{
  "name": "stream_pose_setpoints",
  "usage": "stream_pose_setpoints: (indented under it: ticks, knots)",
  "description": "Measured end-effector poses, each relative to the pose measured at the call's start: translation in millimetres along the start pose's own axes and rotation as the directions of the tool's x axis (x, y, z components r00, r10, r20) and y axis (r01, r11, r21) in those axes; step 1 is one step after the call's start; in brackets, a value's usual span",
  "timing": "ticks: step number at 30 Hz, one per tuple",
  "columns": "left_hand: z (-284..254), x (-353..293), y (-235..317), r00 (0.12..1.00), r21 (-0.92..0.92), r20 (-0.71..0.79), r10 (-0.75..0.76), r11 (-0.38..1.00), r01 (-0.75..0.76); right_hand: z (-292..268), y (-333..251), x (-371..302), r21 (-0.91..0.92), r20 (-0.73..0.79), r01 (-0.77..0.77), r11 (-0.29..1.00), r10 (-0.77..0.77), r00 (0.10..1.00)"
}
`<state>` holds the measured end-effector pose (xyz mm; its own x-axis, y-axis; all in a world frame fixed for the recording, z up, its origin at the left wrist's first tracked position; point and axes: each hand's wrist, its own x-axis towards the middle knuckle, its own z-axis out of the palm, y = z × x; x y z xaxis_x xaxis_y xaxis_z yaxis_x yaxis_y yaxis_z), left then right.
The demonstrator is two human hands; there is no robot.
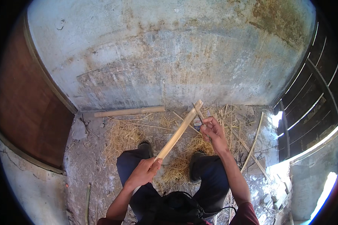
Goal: The person uses a knife to shave thin strips from a long piece of wood while sitting on a floor covered in shavings and straw.
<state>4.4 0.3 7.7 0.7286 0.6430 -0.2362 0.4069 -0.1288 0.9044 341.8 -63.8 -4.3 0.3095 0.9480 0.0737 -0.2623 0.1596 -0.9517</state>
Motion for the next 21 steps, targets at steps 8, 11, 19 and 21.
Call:
stream_pose_setpoints:
  ticks: [8,11,19,21]
  knots:
    - [-7,29,-2,0.984,-0.307,0.175,0.017,0.951,0.038,16,22,-4,-0.312,0.014,0.369,0.876,-0.384,0.923]
    - [-8,35,-1,0.984,-0.337,0.174,0.027,0.941,0.034,26,11,-2,-0.314,-0.144,0.153,0.937,-0.206,0.968]
    - [11,45,14,0.982,-0.222,0.186,0.018,0.975,0.024,31,7,0,-0.283,-0.06,-0.081,0.956,0.067,0.996]
    - [10,46,17,0.981,-0.18,0.191,0.02,0.984,0.015,31,8,2,-0.264,-0.089,-0.12,0.957,0.1,0.991]
